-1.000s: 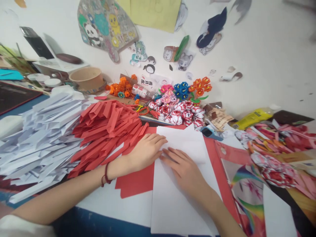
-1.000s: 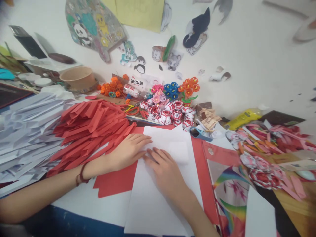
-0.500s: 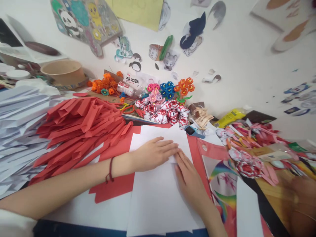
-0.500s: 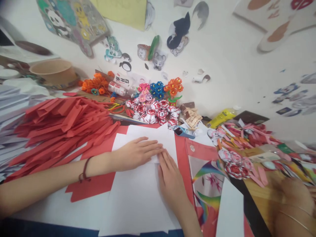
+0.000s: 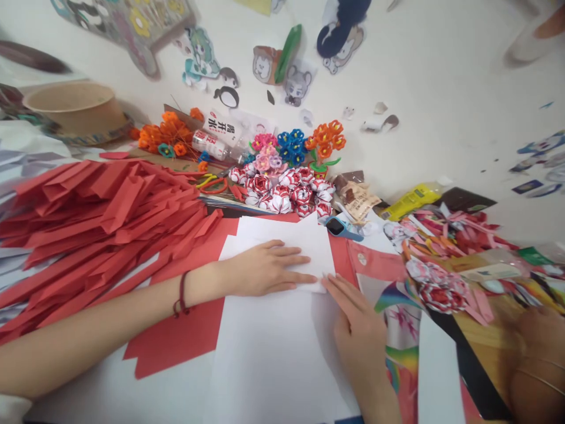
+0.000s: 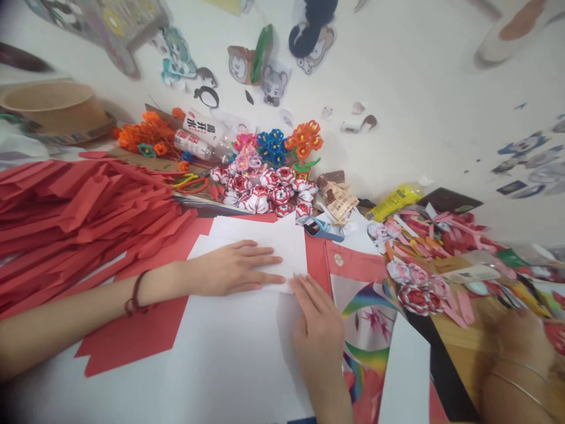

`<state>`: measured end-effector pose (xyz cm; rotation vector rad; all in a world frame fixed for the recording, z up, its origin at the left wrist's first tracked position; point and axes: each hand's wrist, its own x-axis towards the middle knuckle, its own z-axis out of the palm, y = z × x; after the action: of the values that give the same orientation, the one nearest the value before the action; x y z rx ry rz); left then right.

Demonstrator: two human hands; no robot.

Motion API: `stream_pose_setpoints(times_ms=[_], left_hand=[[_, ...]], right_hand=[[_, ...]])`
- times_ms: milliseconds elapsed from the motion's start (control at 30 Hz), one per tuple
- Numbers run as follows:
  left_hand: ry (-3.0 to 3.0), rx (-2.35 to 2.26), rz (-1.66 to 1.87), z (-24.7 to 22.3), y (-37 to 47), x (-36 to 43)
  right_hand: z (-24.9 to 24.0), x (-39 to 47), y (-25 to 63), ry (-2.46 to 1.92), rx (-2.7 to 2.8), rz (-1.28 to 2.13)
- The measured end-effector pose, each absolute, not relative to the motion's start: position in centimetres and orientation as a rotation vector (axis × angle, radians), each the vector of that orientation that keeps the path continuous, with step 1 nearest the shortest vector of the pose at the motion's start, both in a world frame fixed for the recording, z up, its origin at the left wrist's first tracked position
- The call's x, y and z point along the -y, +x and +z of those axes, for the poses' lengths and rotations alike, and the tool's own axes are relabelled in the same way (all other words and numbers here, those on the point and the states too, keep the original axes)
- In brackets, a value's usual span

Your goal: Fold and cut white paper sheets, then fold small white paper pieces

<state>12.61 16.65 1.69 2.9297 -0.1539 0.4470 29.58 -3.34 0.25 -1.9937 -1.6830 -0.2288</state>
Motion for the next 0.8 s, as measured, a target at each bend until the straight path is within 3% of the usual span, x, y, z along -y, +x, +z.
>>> stream_pose_setpoints(times_ms=[800], left_hand=[[2.868, 0.193, 0.331, 1.4, 12.7, -14.3]], right_hand=[[0.0, 3.0, 29.6, -1.991, 1.609, -0.187]])
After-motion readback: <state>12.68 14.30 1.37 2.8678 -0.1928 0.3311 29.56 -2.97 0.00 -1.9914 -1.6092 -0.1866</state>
